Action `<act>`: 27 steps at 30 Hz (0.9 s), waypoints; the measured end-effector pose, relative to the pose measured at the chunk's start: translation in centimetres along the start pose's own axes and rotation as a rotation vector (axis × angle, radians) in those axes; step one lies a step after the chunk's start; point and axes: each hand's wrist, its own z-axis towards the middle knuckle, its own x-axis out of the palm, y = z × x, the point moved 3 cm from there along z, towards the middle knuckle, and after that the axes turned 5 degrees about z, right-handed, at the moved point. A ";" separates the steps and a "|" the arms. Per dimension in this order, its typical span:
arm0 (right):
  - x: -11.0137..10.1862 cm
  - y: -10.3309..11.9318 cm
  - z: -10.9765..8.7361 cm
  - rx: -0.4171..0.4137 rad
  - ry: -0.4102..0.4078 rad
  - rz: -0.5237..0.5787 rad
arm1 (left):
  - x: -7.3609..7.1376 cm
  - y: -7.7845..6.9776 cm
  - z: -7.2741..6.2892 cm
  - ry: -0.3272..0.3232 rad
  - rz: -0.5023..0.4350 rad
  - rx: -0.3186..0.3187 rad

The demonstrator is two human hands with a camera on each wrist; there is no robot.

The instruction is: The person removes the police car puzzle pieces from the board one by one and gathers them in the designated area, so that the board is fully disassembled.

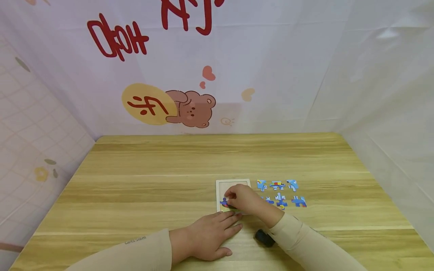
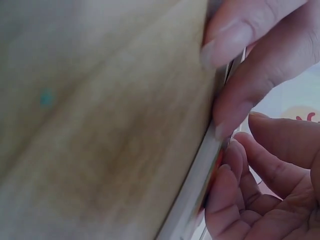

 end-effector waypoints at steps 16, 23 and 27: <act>0.4 0.2 0.2 0.017 -0.005 0.026 | -0.2 0.0 0.1 -0.014 0.000 0.003; 0.3 0.2 0.2 0.014 -0.011 0.063 | -0.1 0.0 0.0 -0.007 -0.006 -0.001; 0.2 0.1 0.2 0.011 -0.015 0.081 | -0.1 0.0 0.0 -0.009 -0.009 -0.004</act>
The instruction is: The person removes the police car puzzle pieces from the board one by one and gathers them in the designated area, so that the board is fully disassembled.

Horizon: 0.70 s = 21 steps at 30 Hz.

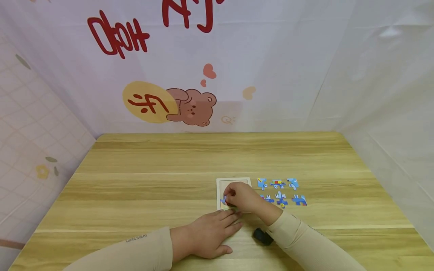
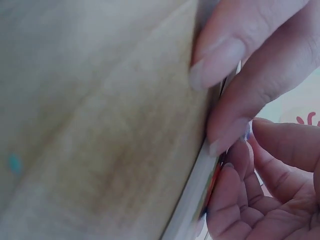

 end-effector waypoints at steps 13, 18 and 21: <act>-0.1 -0.2 0.1 0.003 0.007 0.065 | 0.0 -0.1 0.0 0.032 0.015 0.001; -0.2 -0.3 0.1 -0.007 0.010 0.100 | 0.0 -0.2 0.0 0.031 0.020 -0.001; -0.2 -0.4 0.1 -0.014 0.022 0.142 | 0.0 -0.1 0.0 0.033 0.022 -0.003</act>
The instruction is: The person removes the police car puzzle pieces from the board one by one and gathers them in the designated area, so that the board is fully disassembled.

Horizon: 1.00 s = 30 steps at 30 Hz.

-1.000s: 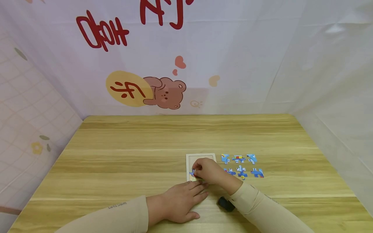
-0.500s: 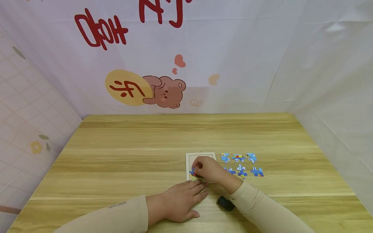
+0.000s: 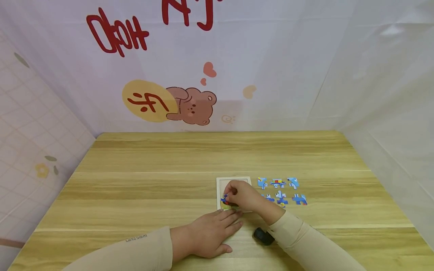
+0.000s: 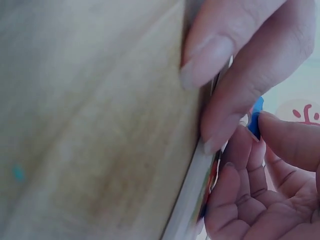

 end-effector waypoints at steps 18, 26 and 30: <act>-0.5 -0.4 0.1 0.035 -0.047 0.084 | -0.3 0.2 0.0 -0.013 -0.016 -0.002; -0.5 -0.6 -0.2 0.015 -0.054 0.124 | -0.2 0.1 -0.1 -0.016 -0.009 -0.005; -0.6 -1.0 -0.5 0.003 -0.057 0.156 | -0.1 0.0 0.0 0.001 -0.024 -0.004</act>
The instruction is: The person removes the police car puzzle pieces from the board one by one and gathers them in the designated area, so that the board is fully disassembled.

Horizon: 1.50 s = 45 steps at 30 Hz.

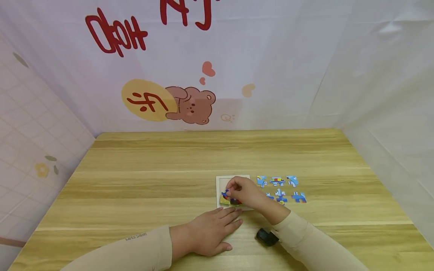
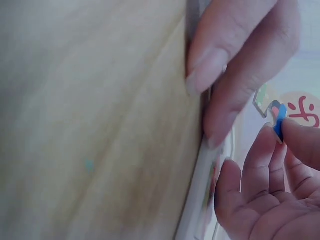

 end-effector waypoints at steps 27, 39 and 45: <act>-5.1 -1.1 -3.5 -0.005 0.020 -0.057 | 0.2 0.1 0.2 0.037 -0.067 -0.006; -6.3 -2.1 -5.1 -0.074 0.092 -0.102 | 0.1 0.0 0.0 0.036 -0.066 -0.015; -6.8 -2.3 -5.8 -0.071 0.099 -0.118 | 0.1 0.0 0.0 0.037 -0.062 -0.015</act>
